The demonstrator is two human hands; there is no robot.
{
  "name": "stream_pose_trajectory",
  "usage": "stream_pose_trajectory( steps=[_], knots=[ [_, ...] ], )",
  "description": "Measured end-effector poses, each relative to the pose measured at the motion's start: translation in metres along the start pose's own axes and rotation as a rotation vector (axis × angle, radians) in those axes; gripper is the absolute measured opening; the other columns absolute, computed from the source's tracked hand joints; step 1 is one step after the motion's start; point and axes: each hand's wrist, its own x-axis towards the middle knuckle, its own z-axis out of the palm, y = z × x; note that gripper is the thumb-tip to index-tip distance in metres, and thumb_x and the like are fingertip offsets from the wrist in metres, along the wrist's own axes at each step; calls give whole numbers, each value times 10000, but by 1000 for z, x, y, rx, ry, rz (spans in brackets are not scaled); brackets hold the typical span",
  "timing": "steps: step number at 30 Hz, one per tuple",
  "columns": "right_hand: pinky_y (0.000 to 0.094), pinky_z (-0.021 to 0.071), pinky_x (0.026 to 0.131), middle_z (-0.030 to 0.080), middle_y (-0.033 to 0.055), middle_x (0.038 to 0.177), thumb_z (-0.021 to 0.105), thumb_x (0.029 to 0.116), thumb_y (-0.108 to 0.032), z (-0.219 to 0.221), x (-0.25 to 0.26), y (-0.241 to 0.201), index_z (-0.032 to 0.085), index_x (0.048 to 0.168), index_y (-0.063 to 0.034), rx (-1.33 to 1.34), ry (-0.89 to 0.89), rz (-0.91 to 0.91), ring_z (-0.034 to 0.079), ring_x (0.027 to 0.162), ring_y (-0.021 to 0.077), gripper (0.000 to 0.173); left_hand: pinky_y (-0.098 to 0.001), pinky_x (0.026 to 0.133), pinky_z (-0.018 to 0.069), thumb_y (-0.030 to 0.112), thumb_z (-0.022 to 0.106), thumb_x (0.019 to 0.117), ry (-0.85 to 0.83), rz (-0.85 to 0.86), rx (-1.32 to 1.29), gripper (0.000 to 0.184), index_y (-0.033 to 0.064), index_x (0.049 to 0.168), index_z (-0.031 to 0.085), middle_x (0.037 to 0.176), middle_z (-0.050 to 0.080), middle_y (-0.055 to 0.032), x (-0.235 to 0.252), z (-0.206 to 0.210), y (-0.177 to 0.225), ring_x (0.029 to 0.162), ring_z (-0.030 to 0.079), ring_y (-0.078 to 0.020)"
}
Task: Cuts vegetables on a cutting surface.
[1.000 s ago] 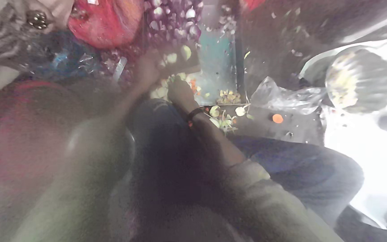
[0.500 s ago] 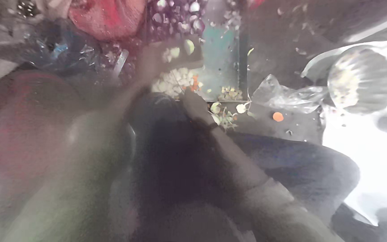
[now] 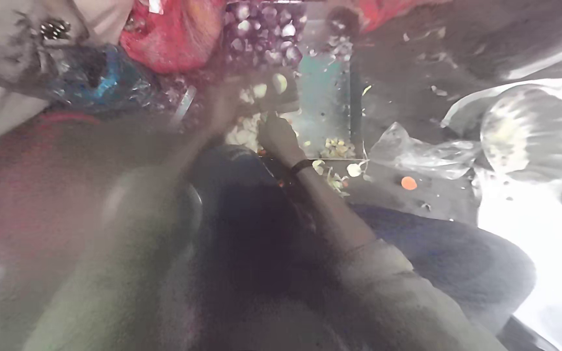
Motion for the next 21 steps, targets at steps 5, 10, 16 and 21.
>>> stream_pose_trajectory(
  steps=[5, 10, 16, 21],
  knots=[
    [603, 552, 874, 695, 214, 1140, 414, 1100, -342, 0, 16, -12, 621, 1255, -20, -15, -97, -6, 685, 1099, 390, 413, -524, 1052, 517, 155, 634, 996, 38, 64, 76, 243, 57, 1191, 740, 1217, 731, -151, 2, 8, -5, 1159, 692, -313],
    [605, 558, 861, 690, 220, 1156, 407, 1103, -374, 10, 18, -13, 536, 1373, -29, 47, -105, 66, 694, 1079, 394, 456, -519, 1086, 493, 173, 620, 1007, 28, 18, 112, 258, 67, 1204, 746, 1286, 709, -140, 1, 12, -4, 1220, 663, -315],
    [586, 570, 842, 687, 220, 1147, 403, 1098, -352, 21, 23, -20, 534, 1351, -20, 10, -115, 77, 699, 1067, 387, 439, -514, 1070, 499, 184, 623, 1001, 52, 80, 109, 251, 71, 1179, 759, 1246, 727, -135, 0, 12, -9, 1191, 677, -310],
    [587, 577, 815, 695, 216, 1119, 454, 1073, -314, 28, 23, -19, 512, 1340, -18, -41, -133, 96, 711, 1035, 394, 402, -548, 990, 537, 150, 603, 1009, 59, 129, 117, 248, 38, 1183, 741, 1129, 739, -188, -2, 13, -9, 1076, 712, -361]
  ],
)
